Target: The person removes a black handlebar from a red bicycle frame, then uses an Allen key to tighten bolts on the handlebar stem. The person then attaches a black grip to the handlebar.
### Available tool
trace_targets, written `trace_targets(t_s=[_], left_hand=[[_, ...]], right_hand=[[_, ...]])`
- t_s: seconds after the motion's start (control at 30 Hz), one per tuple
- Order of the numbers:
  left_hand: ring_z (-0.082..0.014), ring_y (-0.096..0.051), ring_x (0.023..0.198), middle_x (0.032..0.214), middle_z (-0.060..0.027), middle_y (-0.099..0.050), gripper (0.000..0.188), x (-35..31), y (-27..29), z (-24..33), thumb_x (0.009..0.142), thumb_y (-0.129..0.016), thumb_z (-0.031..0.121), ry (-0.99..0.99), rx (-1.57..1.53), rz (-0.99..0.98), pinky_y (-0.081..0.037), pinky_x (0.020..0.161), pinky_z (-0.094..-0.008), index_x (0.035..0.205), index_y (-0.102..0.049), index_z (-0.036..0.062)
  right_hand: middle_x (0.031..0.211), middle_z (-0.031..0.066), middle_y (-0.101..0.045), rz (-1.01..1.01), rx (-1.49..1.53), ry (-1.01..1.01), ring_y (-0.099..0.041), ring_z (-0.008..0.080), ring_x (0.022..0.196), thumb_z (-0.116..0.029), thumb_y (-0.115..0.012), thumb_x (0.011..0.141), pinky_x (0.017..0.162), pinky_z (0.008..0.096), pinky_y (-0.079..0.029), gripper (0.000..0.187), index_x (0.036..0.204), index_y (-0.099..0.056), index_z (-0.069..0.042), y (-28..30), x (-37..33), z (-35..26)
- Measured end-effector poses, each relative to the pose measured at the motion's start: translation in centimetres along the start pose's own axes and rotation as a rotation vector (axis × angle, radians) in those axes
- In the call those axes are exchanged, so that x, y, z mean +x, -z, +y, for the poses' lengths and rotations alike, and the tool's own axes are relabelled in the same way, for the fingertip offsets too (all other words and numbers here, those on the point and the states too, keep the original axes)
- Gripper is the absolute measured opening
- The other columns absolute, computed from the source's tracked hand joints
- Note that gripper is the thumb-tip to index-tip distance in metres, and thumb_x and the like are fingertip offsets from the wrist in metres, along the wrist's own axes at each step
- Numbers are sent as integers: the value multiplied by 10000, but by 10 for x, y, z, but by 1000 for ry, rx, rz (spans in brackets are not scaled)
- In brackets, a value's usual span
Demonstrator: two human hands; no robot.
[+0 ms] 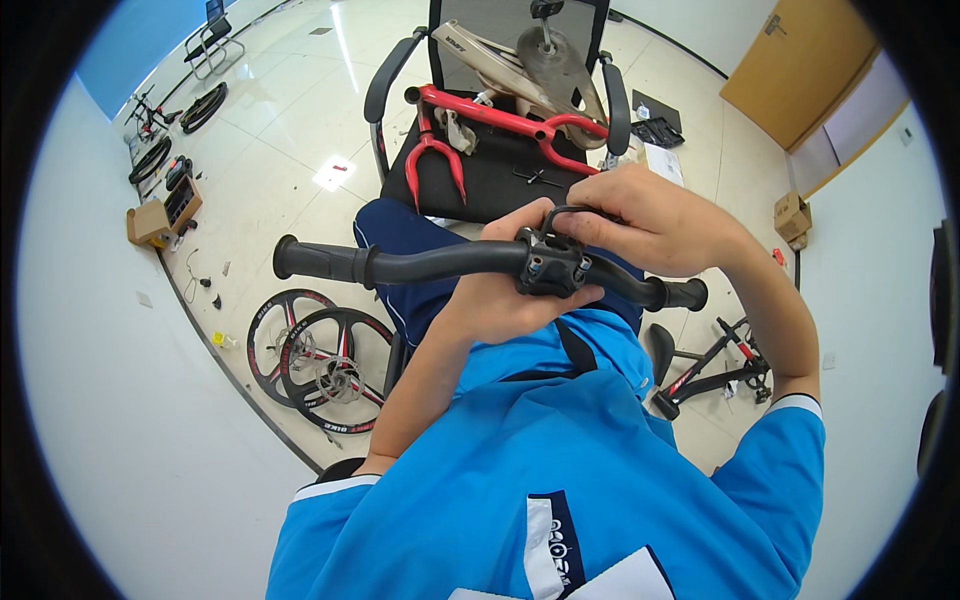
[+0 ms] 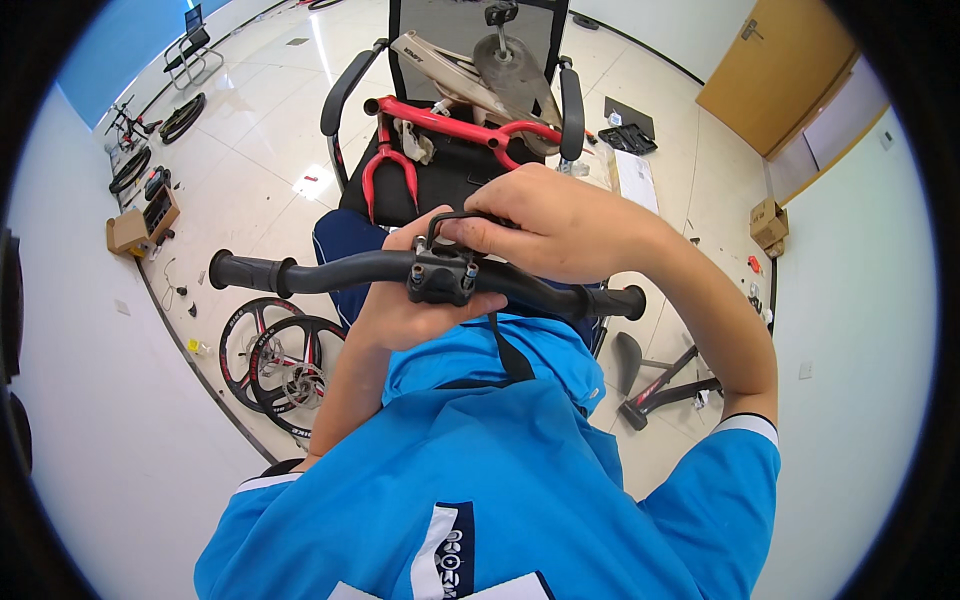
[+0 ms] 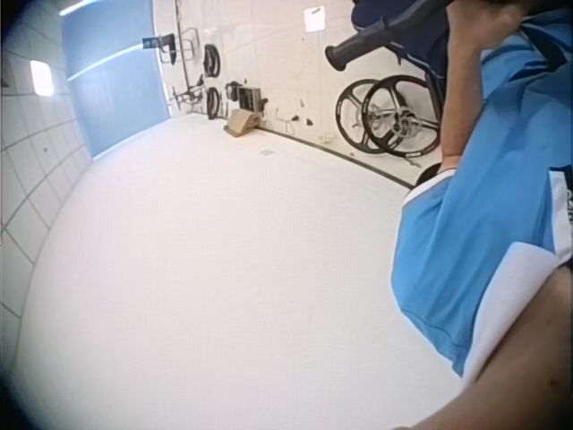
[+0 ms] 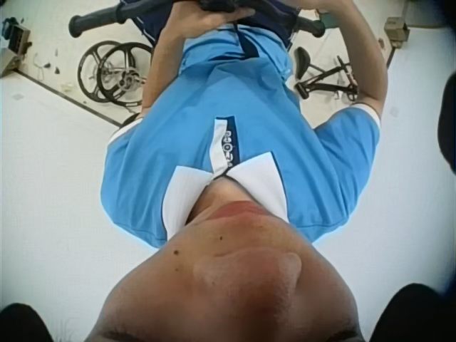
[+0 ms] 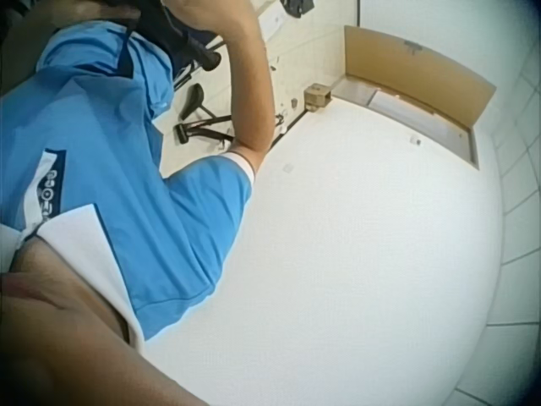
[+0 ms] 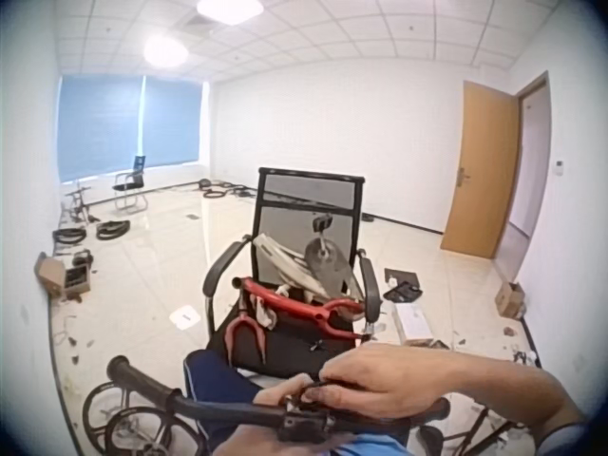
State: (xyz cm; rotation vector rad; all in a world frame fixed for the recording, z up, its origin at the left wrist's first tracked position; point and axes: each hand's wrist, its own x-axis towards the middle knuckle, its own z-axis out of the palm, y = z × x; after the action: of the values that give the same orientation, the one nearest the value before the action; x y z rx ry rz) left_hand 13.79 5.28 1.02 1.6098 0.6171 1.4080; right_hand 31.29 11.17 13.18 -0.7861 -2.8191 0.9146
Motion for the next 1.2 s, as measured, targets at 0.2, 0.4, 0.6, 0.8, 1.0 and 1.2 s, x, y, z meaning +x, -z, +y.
trace_targets(t_s=[0.2,0.4,0.6,0.8,1.0,1.2], left_hand=[[-120,-630,808,899,-87,-667,463,6,3,9,714,-869,149,39,45,-108,-512,727,-280,1032,-562,11],[-121,-623,789,884,-70,-662,449,4,-2,8,719,-865,152,-52,18,-16,-508,725,-278,1029,-570,15],[-128,-622,775,873,-61,-660,473,5,-3,5,709,-874,155,-38,28,-29,-506,719,-276,1041,-565,21],[-127,-629,760,861,-68,-667,479,2,-2,-2,702,-882,165,-61,8,-25,-504,699,-274,1032,-564,23],[-99,-624,730,800,-45,-654,473,2,-3,3,694,-885,162,-35,47,8,-496,675,-254,1006,-558,26],[-69,-606,711,771,-30,-640,427,4,3,7,693,-871,143,23,87,-25,-486,649,-243,954,-555,23]], right_hand=[[696,112,-454,157,-12,129,-461,253,668,-301,-528,971,635,385,-378,346,809,-501,5,-4,-4,1],[734,115,-467,26,-19,-1,-458,272,678,-287,-516,970,652,381,-381,295,878,-477,-10,-2,1,0],[763,141,-497,68,-51,116,-497,307,713,-344,-482,1009,680,403,-399,369,868,-487,-4,-5,-3,2],[724,135,-500,-18,-111,-41,-496,286,671,-329,-476,1012,642,389,-402,353,878,-499,-3,-1,0,-2],[715,142,-497,20,-3,40,-496,272,645,-240,-477,959,624,376,-412,261,912,-521,13,-3,-4,3],[713,72,-418,109,355,-9,-413,172,593,-213,-453,869,523,316,-348,189,826,-449,-29,-1,-7,14]])
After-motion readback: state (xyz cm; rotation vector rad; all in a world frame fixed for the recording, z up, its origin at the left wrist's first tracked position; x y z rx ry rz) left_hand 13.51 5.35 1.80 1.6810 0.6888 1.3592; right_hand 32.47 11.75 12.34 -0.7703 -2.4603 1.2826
